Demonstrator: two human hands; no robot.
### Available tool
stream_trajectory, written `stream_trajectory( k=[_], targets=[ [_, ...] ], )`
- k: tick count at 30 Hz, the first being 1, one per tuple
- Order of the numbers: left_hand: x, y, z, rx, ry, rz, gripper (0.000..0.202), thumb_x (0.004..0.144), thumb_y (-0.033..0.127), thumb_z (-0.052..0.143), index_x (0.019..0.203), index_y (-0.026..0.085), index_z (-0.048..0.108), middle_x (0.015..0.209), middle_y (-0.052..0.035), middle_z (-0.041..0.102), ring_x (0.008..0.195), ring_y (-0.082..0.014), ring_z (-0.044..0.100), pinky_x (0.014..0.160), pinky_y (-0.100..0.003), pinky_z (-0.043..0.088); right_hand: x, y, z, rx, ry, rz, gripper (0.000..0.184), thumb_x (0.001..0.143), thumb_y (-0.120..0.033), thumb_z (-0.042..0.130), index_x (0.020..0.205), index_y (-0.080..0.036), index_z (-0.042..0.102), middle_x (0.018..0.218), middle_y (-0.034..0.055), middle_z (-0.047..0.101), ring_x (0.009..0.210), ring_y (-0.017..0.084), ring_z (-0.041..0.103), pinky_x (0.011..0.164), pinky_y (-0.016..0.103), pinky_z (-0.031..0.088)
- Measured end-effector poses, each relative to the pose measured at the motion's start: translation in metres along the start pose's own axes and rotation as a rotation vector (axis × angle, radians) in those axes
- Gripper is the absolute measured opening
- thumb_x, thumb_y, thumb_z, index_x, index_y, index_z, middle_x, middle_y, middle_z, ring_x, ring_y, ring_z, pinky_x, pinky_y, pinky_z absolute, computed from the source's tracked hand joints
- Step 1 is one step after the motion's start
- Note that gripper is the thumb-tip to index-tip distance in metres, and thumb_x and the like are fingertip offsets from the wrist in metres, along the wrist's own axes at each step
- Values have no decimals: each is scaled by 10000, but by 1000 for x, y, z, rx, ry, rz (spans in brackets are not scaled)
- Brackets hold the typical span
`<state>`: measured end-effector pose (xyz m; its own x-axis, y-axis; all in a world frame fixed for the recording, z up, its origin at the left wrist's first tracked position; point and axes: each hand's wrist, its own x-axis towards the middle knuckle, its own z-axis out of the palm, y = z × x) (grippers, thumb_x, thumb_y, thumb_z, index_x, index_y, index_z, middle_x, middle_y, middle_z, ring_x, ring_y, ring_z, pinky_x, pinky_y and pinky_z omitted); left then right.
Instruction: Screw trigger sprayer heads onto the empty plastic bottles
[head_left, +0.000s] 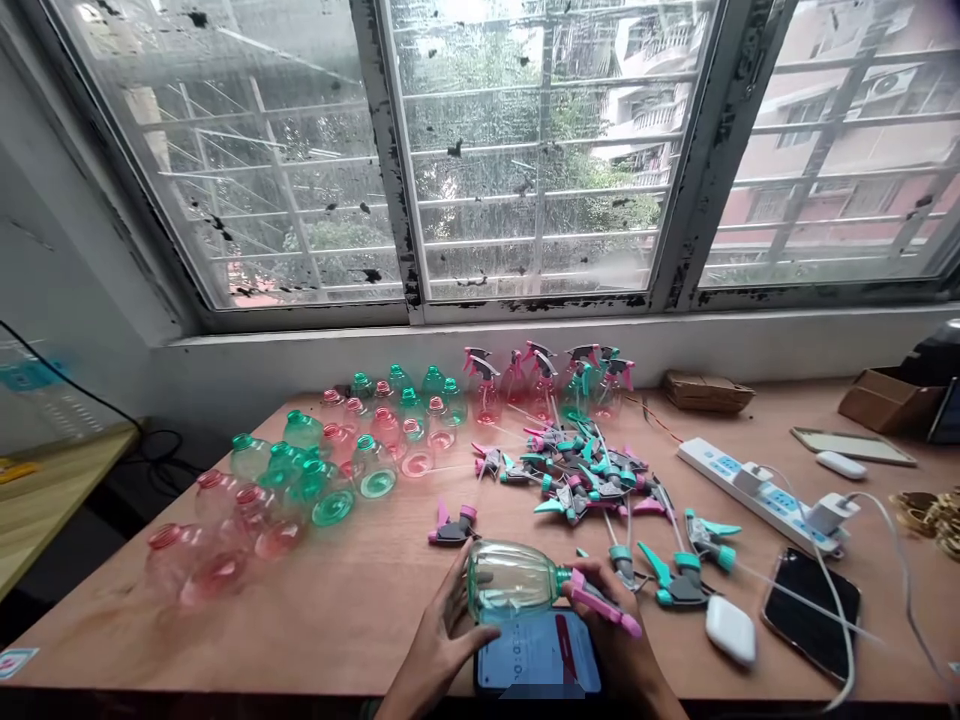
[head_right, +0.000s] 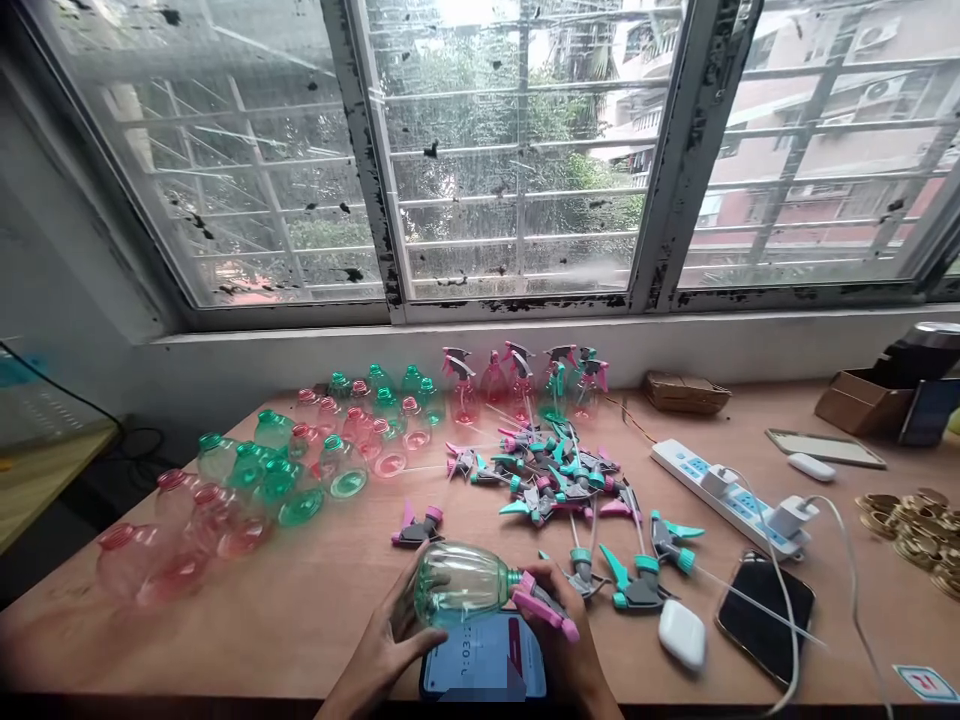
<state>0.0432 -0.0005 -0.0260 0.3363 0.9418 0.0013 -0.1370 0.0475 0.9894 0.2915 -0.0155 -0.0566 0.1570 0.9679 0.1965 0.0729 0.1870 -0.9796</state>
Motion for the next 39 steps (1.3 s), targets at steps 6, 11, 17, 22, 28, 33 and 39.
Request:
stream_trajectory(
  k=[6, 11, 17, 22, 28, 33, 39],
  targets=[
    [1, -2, 0, -14, 26, 76, 1039, 698, 430, 877, 1552, 244, 315, 1589, -142, 393, 1482, -376, 309, 1227, -511, 243, -2, -11, 1, -115, -68, -54, 233, 824, -385, 720, 935, -187, 669, 793, 39, 710, 743, 250, 673, 651, 309, 539],
    [3, 0, 2, 0, 8, 80, 956, 698, 350, 886, 1512, 213, 405, 1539, -134, 473, 1447, -387, 375, 1217, -509, 272, -2, -11, 0, -125, -61, -108, 218, 815, -372, 731, 925, -190, 684, 807, 41, 718, 761, 253, 677, 661, 313, 541],
    [1, -5, 5, -7, 2, 137, 1068, 675, 302, 904, 1552, 290, 296, 1595, -108, 386, 1461, -355, 362, 1220, -485, 259, 0, -7, -4, -107, -73, -135, 242, 794, -402, 741, 884, -182, 695, 809, 59, 734, 763, 266, 680, 669, 334, 542],
    [1, 0, 6, 19, 2, 167, 952, 733, 412, 853, 1527, 208, 369, 1528, -143, 479, 1460, -386, 348, 1218, -504, 258, -1, -9, -4, -105, -86, -158, 282, 784, -436, 746, 898, -180, 711, 831, 67, 749, 783, 277, 691, 660, 340, 548],
    [2, -6, 8, 17, -33, 219, 1044, 648, 333, 916, 1528, 261, 359, 1514, -131, 488, 1411, -388, 422, 1179, -535, 321, 0, -8, -7, -119, -20, -174, 313, 808, -481, 712, 898, -181, 712, 821, 75, 750, 750, 264, 684, 621, 330, 533],
    [3, -13, 12, 14, -42, 250, 1114, 627, 278, 922, 1546, 317, 294, 1471, -119, 502, 1354, -379, 485, 1126, -552, 387, 1, -10, -7, -132, 0, -211, 345, 802, -515, 697, 910, -187, 708, 840, 64, 736, 740, 251, 669, 611, 324, 510],
    [3, -11, 10, 24, -29, 293, 916, 738, 389, 847, 1505, 170, 395, 1466, -191, 516, 1410, -419, 408, 1175, -580, 288, -2, -12, -4, -135, -31, -269, 328, 847, -500, 657, 924, -186, 712, 768, 40, 705, 699, 242, 662, 597, 327, 512]
  ],
)
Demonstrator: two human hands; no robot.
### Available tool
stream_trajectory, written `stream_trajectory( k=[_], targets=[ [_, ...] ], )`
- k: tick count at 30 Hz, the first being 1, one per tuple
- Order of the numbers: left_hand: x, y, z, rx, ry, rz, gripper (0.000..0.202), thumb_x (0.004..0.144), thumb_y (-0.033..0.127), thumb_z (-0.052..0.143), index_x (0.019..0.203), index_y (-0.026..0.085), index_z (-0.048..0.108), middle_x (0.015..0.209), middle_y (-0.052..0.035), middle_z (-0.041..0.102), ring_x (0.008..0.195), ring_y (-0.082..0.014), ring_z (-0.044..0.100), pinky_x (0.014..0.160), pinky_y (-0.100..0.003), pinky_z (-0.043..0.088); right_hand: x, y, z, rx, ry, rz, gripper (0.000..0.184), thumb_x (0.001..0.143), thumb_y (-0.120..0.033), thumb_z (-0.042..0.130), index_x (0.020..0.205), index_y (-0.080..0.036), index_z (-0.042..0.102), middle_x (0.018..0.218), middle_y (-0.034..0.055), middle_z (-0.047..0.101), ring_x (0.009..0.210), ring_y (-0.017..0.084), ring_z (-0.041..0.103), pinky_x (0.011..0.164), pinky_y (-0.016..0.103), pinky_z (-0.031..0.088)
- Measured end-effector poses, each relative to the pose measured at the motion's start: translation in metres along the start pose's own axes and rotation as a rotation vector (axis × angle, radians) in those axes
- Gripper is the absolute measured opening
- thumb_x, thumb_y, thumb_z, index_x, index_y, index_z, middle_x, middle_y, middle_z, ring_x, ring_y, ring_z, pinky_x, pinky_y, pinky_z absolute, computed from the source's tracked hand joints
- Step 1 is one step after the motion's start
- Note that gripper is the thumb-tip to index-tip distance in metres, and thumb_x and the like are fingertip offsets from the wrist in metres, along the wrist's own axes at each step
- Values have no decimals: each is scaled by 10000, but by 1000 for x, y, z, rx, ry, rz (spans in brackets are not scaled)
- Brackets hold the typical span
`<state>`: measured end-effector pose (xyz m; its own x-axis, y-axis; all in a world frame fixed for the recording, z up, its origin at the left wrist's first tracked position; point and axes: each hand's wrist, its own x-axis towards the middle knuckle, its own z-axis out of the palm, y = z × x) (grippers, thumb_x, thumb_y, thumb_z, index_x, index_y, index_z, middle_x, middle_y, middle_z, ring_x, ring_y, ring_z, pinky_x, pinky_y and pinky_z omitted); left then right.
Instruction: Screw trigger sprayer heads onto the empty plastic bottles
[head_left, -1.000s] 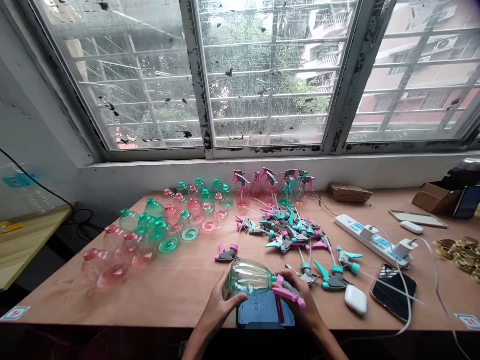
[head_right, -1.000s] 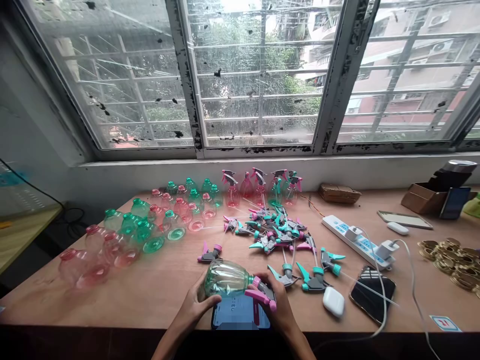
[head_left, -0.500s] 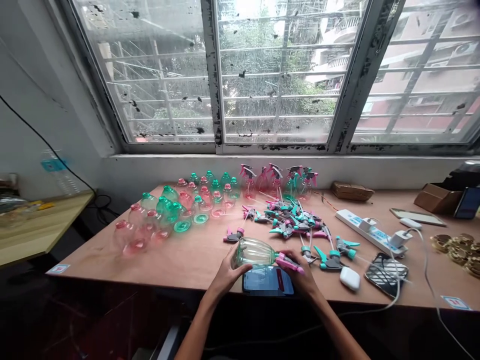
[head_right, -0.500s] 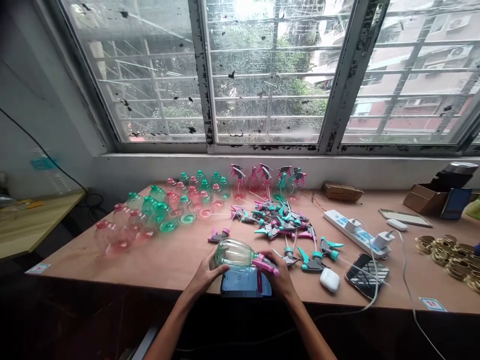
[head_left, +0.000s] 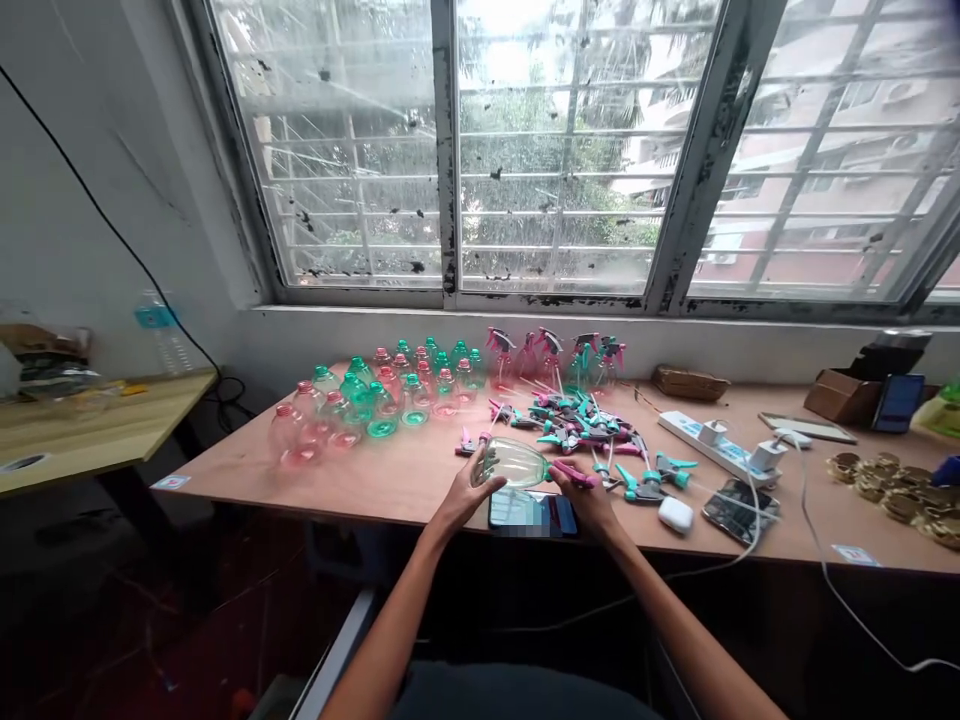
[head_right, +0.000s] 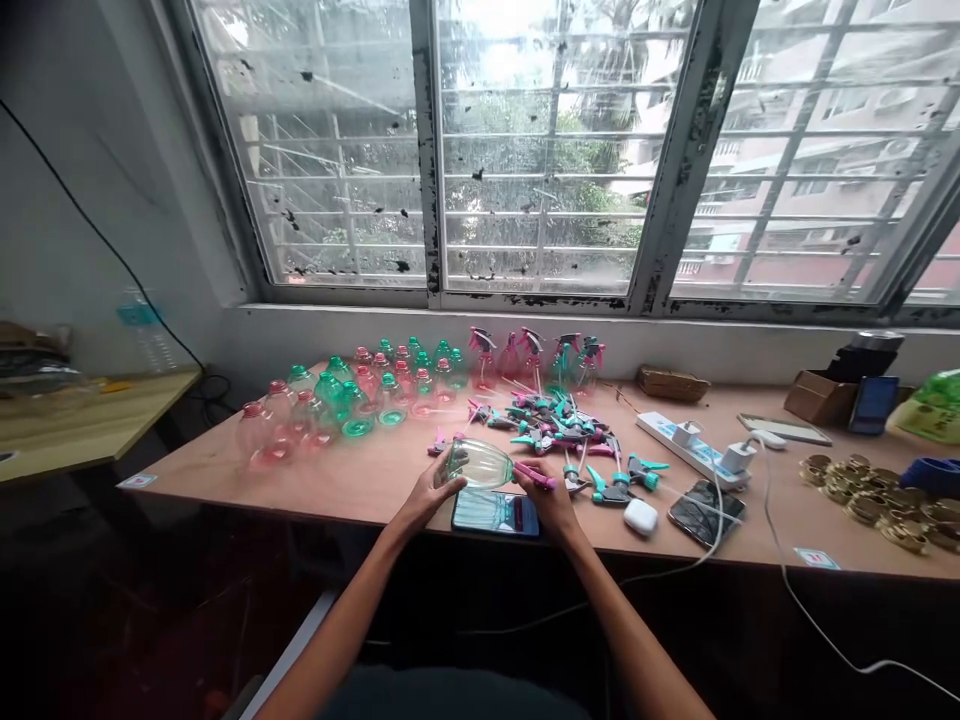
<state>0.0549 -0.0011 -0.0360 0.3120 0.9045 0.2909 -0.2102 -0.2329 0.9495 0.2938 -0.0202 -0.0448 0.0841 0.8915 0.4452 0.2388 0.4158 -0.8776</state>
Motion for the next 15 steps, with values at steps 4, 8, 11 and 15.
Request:
stream_trajectory(
  k=[4, 8, 11, 15],
  targets=[
    [0, 0, -3, 0, -21, 15, 926, 688, 322, 887, 1488, 219, 433, 1481, -157, 515, 1427, -406, 392, 1181, -561, 287, 3, 6, -1, 6, 20, -37, 345, 858, -517, 648, 916, -184, 716, 823, 60, 717, 776, 257, 669, 688, 354, 533],
    [1, -2, -3, -16, -50, -10, 1059, 606, 245, 926, 1514, 292, 384, 1486, -132, 509, 1409, -386, 430, 1157, -554, 334, 7, 12, -1, 23, 33, -46, 392, 853, -570, 634, 912, -193, 728, 883, 76, 730, 841, 271, 678, 764, 378, 539],
    [3, -2, -4, -24, -39, -33, 1058, 635, 262, 916, 1529, 296, 351, 1516, -131, 484, 1432, -372, 402, 1183, -554, 292, 9, 14, 0, 35, 21, -41, 395, 841, -591, 642, 869, -210, 742, 852, 66, 734, 819, 269, 682, 741, 374, 547],
    [6, -1, -5, -34, -32, -49, 804, 772, 359, 823, 1475, 206, 465, 1521, -155, 490, 1454, -371, 365, 1215, -537, 235, 10, 14, 1, 45, 14, -42, 371, 834, -584, 655, 838, -226, 750, 803, 49, 723, 796, 261, 676, 706, 360, 546]
  ],
)
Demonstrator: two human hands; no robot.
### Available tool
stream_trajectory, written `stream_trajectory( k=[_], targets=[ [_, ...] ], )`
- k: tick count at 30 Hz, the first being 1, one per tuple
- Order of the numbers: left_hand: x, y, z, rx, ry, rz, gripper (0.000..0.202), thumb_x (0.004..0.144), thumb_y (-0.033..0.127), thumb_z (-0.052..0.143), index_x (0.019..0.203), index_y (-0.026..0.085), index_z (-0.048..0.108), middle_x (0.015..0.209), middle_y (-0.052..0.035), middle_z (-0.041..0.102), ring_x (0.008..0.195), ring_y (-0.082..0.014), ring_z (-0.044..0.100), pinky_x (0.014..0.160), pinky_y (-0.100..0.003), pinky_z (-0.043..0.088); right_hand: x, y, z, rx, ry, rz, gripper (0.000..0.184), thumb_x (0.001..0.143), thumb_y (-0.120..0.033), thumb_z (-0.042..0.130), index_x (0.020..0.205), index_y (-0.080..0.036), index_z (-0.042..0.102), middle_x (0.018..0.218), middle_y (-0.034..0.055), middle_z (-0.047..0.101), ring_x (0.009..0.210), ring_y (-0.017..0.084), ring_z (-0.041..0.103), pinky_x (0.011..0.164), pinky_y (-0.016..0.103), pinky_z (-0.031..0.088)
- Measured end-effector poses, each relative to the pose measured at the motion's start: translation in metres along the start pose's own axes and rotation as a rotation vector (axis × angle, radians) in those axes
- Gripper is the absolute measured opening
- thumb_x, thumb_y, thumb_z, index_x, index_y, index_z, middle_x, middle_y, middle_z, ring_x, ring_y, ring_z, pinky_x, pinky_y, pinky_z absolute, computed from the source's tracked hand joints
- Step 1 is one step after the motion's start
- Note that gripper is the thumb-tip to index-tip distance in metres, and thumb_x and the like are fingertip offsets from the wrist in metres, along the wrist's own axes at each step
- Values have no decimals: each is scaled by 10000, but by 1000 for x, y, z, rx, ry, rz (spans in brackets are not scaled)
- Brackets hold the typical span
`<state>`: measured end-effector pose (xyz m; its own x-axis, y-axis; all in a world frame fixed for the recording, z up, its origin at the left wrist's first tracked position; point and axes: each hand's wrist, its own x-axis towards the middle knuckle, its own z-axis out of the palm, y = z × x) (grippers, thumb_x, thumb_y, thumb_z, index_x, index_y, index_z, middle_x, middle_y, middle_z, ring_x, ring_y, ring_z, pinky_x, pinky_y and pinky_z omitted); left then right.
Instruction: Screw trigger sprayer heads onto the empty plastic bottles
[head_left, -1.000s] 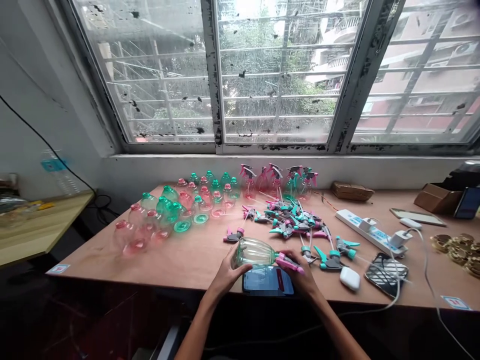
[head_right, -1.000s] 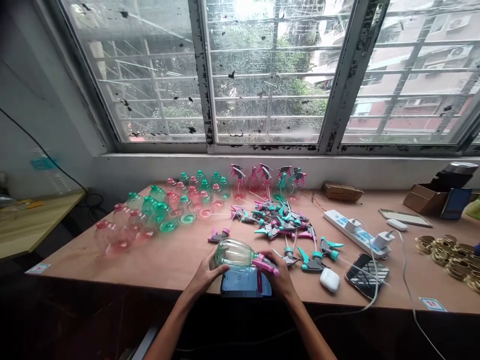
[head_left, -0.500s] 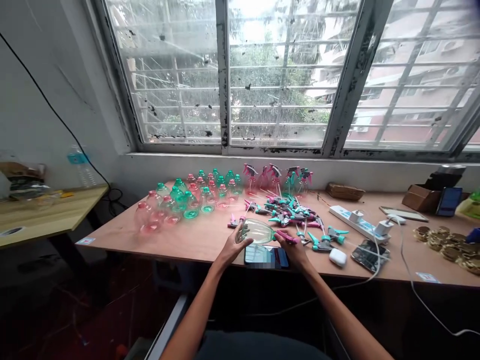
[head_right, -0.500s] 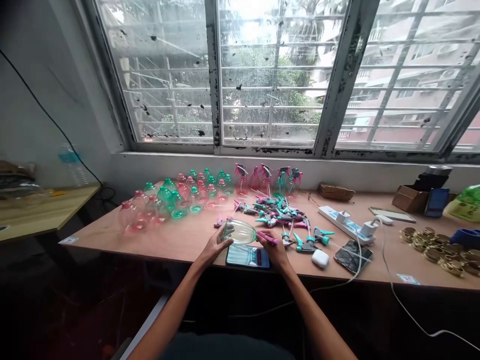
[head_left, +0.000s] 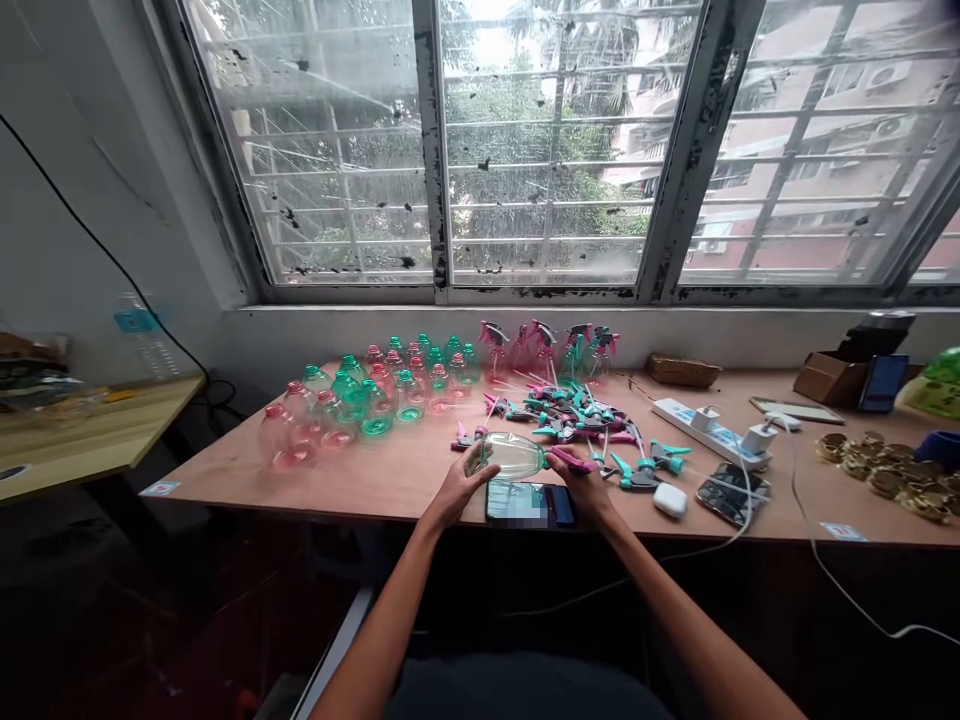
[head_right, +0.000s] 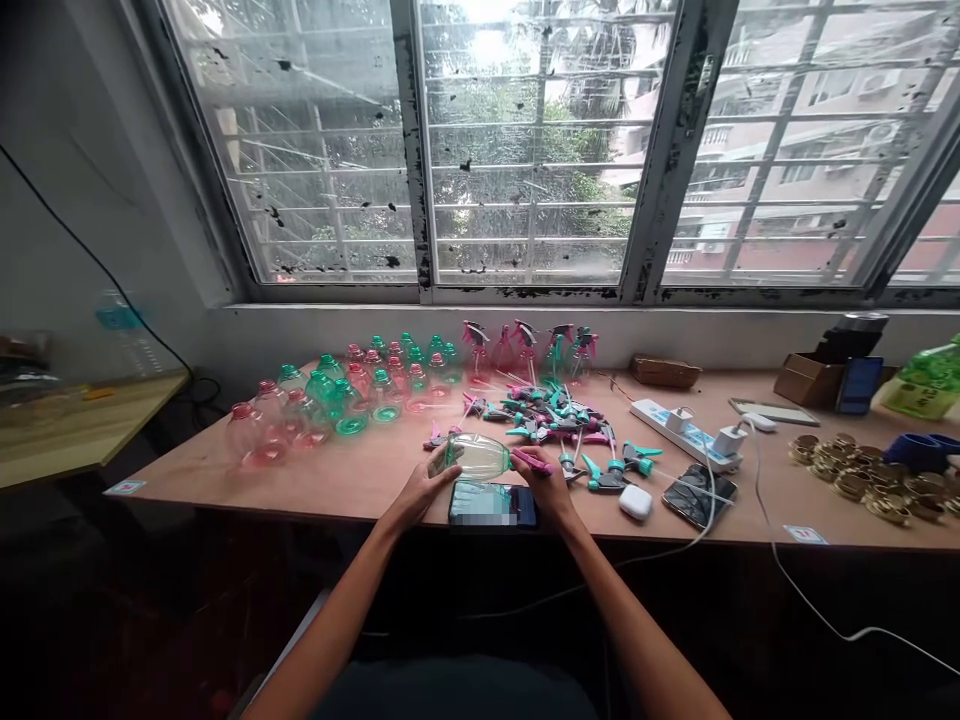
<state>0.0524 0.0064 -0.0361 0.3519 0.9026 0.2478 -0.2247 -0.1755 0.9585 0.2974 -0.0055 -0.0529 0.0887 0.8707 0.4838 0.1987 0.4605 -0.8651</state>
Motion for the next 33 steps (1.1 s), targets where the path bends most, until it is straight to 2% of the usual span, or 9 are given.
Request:
stream_trajectory(
  k=[7, 10, 13, 16, 21, 24, 26, 28, 33],
  targets=[
    [3, -3, -2, -25, -37, -10, 1067, 619, 228, 922, 1521, 327, 362, 1567, -107, 432, 1423, -356, 426, 1175, -521, 331, -2, -1, -2, -12, 13, 15, 338, 860, -533, 646, 913, -214, 741, 733, 21, 673, 670, 226, 643, 585, 321, 509],
    [5, -5, -1, -13, 2, -21, 974, 706, 280, 877, 1527, 303, 354, 1563, -108, 435, 1419, -347, 434, 1190, -525, 303, -2, -2, -2, -23, -7, 16, 329, 845, -523, 671, 891, -204, 733, 773, 29, 687, 700, 220, 648, 609, 314, 509],
    [7, -6, -1, 8, 32, -34, 754, 802, 339, 802, 1465, 202, 470, 1478, -142, 539, 1406, -349, 449, 1205, -534, 265, -2, -2, -2, -35, -19, 24, 323, 825, -514, 700, 863, -194, 719, 783, 36, 705, 724, 222, 657, 631, 313, 511],
    [6, -6, 0, 17, 19, -56, 720, 756, 298, 839, 1406, 193, 546, 1430, -150, 584, 1392, -366, 463, 1194, -546, 281, -2, -3, -3, -48, -7, 40, 305, 832, -496, 697, 869, -194, 696, 779, 34, 707, 732, 225, 661, 644, 314, 516],
    [3, -3, 1, -8, -11, -97, 1056, 662, 217, 897, 1536, 341, 318, 1497, -122, 506, 1360, -353, 508, 1139, -539, 379, -7, -7, -5, -58, 13, 74, 243, 879, -441, 651, 891, -199, 662, 792, 32, 700, 734, 225, 664, 639, 311, 518],
    [1, 1, 3, 0, 12, -113, 1003, 755, 271, 843, 1564, 313, 251, 1528, -129, 471, 1389, -344, 477, 1155, -512, 375, -11, -6, -7, -61, -12, 89, 197, 851, -394, 687, 891, -202, 673, 787, 30, 712, 727, 226, 662, 623, 304, 515],
    [0, 5, 4, 14, 30, -117, 868, 830, 327, 776, 1554, 252, 304, 1530, -133, 474, 1431, -343, 417, 1183, -493, 338, -14, -6, -8, -62, -40, 97, 172, 831, -362, 710, 899, -205, 691, 794, 28, 723, 722, 224, 660, 616, 300, 513],
    [-1, 7, 5, 29, 20, -122, 834, 815, 333, 790, 1528, 234, 369, 1536, -128, 474, 1438, -354, 403, 1187, -488, 332, -15, -7, -8, -61, -46, 109, 160, 834, -353, 708, 905, -210, 700, 802, 27, 729, 727, 222, 661, 621, 299, 518],
    [-5, 8, 5, 76, -16, -108, 961, 762, 294, 840, 1543, 366, 284, 1638, -45, 306, 1476, -322, 341, 1201, -459, 312, -15, -11, -8, -68, -37, 149, 148, 854, -358, 688, 886, -216, 709, 745, 17, 726, 670, 211, 653, 566, 286, 519]
  ],
)
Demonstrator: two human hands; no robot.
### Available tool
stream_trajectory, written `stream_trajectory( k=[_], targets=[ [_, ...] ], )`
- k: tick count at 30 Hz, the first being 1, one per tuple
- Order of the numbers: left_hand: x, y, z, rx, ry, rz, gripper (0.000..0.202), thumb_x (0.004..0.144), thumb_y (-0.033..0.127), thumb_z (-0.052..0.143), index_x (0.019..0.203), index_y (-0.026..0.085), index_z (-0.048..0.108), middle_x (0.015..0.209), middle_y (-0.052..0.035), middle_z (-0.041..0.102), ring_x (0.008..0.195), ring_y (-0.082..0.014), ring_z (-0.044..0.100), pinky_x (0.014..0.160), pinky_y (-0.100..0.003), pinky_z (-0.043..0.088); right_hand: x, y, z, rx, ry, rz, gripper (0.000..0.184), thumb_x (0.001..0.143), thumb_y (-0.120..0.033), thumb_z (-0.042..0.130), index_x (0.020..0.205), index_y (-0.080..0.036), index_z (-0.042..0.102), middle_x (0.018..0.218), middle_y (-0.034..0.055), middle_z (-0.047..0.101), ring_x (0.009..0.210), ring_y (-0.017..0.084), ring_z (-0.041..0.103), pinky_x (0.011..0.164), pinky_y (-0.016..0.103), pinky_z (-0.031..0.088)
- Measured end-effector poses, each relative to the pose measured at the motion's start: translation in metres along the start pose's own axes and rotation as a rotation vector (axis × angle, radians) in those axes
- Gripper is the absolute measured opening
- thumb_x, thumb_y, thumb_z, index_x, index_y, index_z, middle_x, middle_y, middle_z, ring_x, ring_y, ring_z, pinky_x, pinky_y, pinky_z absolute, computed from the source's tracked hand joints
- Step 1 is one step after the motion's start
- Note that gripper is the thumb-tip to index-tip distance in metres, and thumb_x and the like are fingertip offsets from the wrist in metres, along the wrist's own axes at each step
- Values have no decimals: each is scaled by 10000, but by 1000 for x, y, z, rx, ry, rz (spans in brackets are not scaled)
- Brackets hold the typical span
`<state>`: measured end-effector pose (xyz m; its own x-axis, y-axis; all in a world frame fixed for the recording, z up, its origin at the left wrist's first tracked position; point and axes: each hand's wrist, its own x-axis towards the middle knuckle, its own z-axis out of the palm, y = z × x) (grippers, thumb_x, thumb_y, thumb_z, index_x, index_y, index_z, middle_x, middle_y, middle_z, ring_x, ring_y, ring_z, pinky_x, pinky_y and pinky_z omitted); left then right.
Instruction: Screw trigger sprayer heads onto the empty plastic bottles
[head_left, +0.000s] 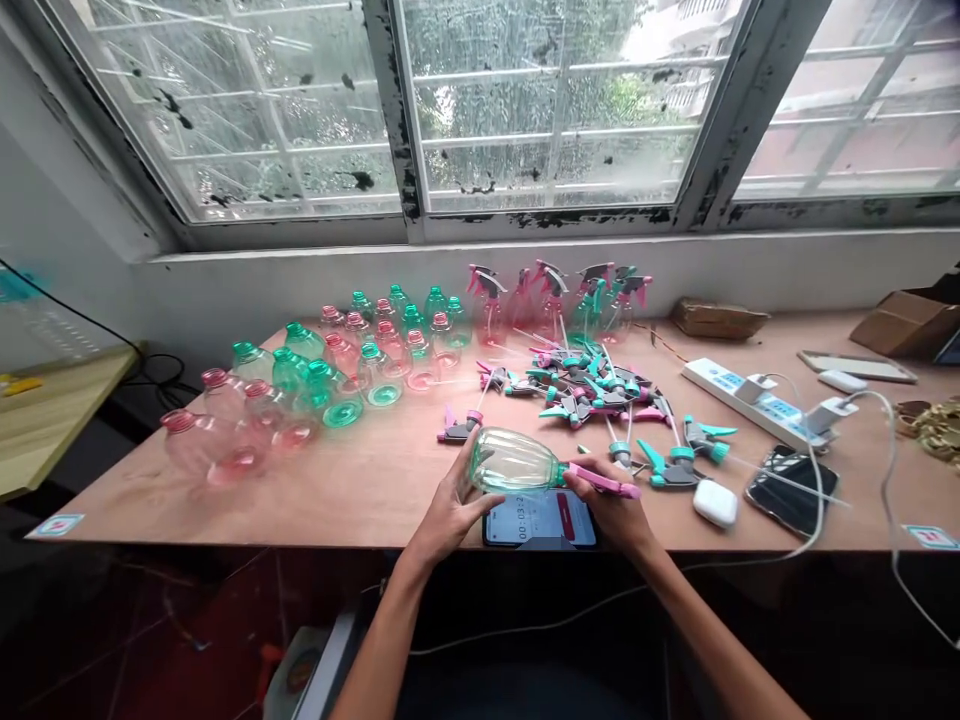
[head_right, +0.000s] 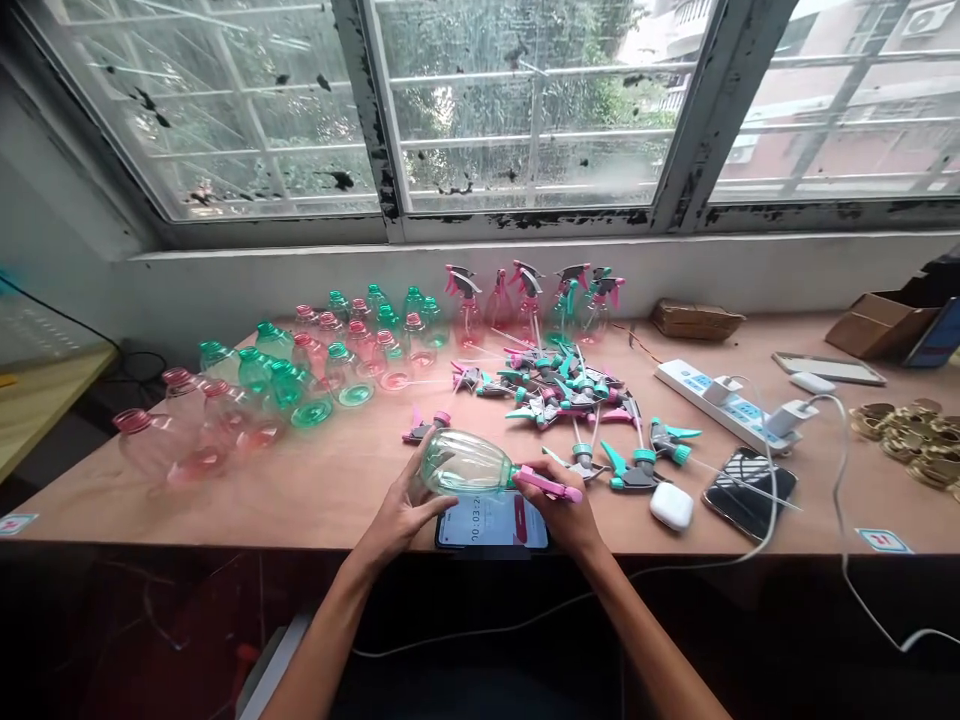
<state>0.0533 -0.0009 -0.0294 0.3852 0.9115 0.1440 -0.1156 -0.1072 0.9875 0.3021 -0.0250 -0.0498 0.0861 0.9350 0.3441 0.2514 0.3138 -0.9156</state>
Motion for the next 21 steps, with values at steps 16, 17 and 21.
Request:
stream_trajectory(
  k=[16, 17, 21],
  targets=[
    [24, 27, 7, 355, -69, 68, 944, 775, 338, 825, 1551, 290, 290, 1552, -93, 430, 1468, -353, 337, 1233, -505, 193, 1, -2, 0, 41, 115, 73, 258, 866, -468, 666, 922, -217, 652, 727, 17, 649, 602, 201, 606, 517, 298, 502],
    [25, 27, 6, 365, -73, 73, 945, 774, 348, 827, 1550, 284, 293, 1541, -98, 446, 1468, -356, 334, 1231, -506, 201, 0, -3, 1, 38, 111, 69, 255, 852, -461, 685, 927, -219, 656, 750, 24, 663, 643, 214, 628, 555, 308, 524],
    [24, 15, 2, 396, -42, 106, 816, 874, 400, 723, 1550, 259, 287, 1506, -128, 474, 1438, -345, 389, 1203, -503, 281, 0, -6, 1, 41, 65, 54, 306, 766, -408, 792, 981, -229, 667, 881, 51, 719, 850, 272, 689, 734, 358, 584]
  ],
)
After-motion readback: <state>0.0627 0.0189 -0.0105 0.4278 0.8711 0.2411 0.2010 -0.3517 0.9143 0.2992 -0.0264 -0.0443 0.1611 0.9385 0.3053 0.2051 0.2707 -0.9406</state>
